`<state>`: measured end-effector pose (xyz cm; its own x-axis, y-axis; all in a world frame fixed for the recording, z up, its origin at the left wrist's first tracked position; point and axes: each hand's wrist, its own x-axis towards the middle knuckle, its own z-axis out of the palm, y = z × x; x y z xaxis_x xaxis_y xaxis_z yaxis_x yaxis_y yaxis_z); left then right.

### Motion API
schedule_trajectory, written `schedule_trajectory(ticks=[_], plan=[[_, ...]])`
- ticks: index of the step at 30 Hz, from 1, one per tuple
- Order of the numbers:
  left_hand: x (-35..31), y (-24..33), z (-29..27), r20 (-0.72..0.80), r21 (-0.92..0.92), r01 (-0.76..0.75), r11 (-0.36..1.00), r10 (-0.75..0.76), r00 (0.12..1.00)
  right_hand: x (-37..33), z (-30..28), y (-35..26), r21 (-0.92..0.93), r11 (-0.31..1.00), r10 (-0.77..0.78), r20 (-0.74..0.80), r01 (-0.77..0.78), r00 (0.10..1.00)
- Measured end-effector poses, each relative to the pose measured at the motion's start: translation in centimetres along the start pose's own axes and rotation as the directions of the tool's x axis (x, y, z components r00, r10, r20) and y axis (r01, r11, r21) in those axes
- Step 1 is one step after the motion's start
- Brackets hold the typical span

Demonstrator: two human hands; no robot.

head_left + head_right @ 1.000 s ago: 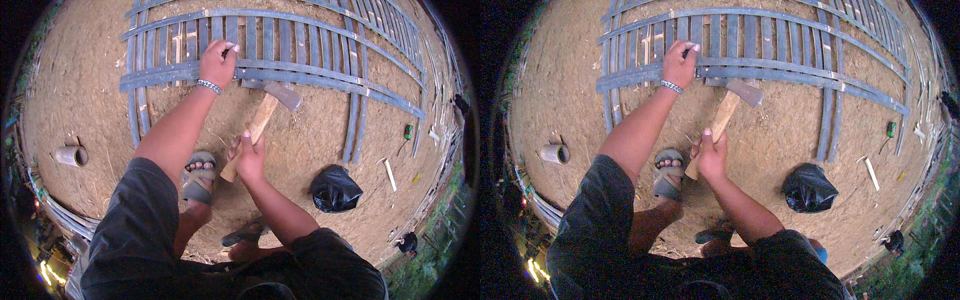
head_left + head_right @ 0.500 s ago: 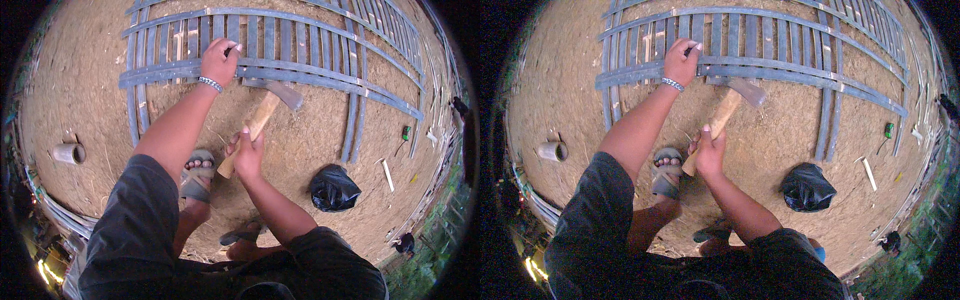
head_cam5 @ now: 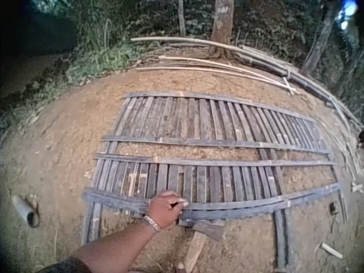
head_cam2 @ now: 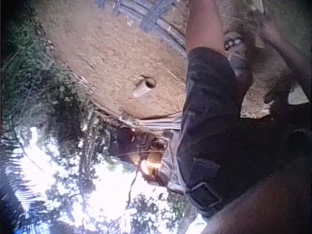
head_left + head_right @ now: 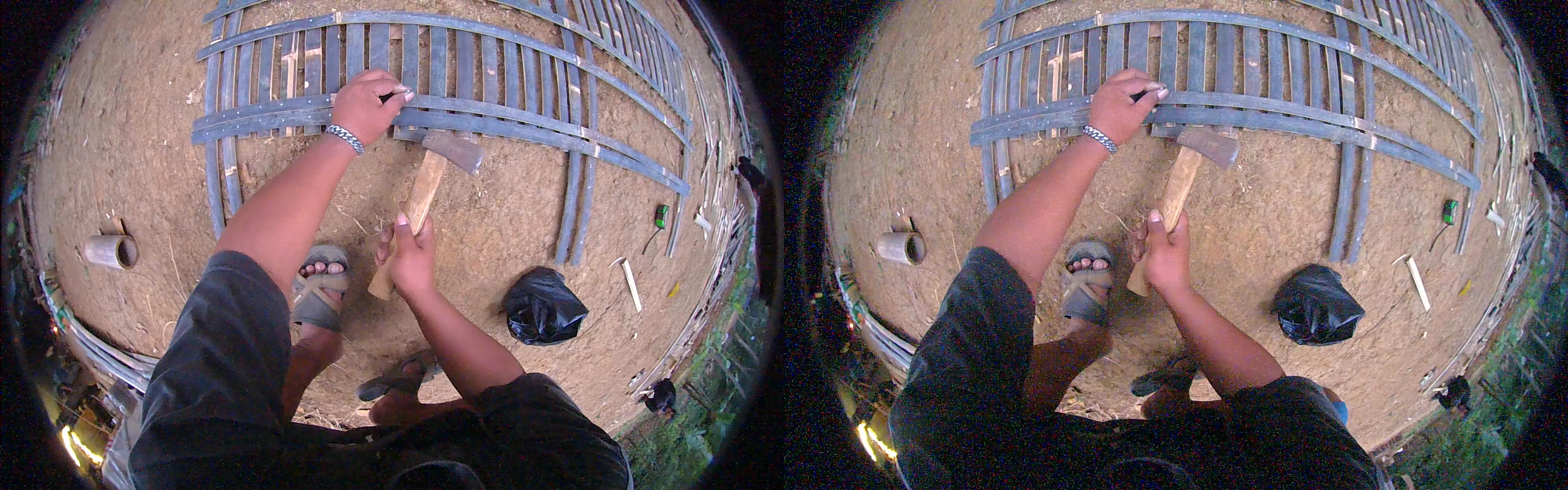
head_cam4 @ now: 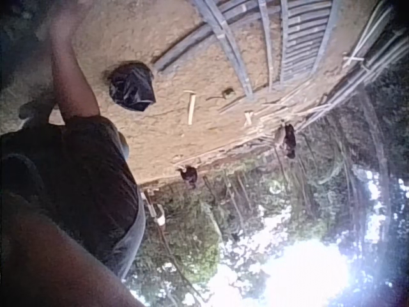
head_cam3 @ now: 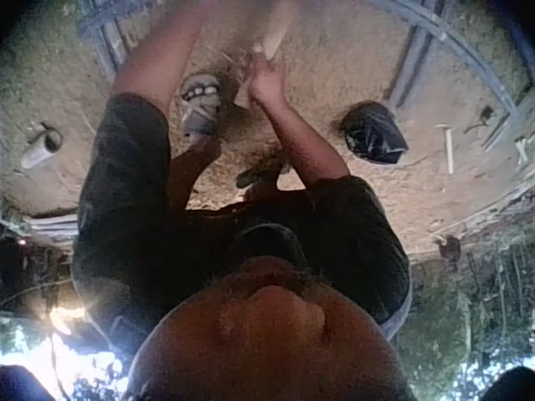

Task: The person assembles a metal frame structure on the ground by hammering nails into the intersections of metal bars. They repeatedly pick up nails from a black plastic bag and use a hammer to secure the components together.

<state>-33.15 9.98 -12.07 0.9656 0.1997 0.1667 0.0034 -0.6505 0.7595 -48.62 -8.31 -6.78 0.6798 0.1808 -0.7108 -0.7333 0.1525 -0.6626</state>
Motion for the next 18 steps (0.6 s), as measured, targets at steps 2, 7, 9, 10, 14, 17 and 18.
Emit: schedule_trajectory(ticks=[2,7,9,10,14,17,18], plan=[[0.0,0.3,0.0,0.024,0.047,-0.033,0.998,0.032,0.999,-0.2,-0.8,0.1,-0.026,1.0,-0.001,0.04,0.002,0.999],[0.1,0.5,0.3,0.011,0.116,-0.088,0.989,0.087,0.996,-0.6,-2.1,0.7,-0.119,0.993,-0.001,0.075,0.01,0.997],[-0.1,0.4,0.4,-0.017,0.149,-0.121,0.982,0.124,0.992,-0.4,-2.3,0.6,-0.173,0.983,-0.053,0.083,0.066,0.995],[-0.1,0.5,0.3,-0.008,0.137,-0.117,0.984,0.119,0.993,-0.1,-2.8,0.5,-0.225,0.968,-0.091,0.083,0.108,0.992],[-0.2,0.7,0.6,-0.03,0.146,-0.168,0.975,0.174,0.984,2.6,-5.0,-0.8,-0.626,0.726,-0.29,0.095,0.284,0.952],[-0.3,0.3,0.8,-0.073,0.17,-0.215,0.962,0.23,0.97,3.3,-4.5,-5.4,-0.794,0.442,-0.462,0.198,0.417,0.865],[-0.4,0.3,0.8,-0.085,0.172,-0.224,0.959,0.241,0.967,3.1,-4.2,-6.8,-0.814,0.44,-0.425,0.184,0.38,0.886]])
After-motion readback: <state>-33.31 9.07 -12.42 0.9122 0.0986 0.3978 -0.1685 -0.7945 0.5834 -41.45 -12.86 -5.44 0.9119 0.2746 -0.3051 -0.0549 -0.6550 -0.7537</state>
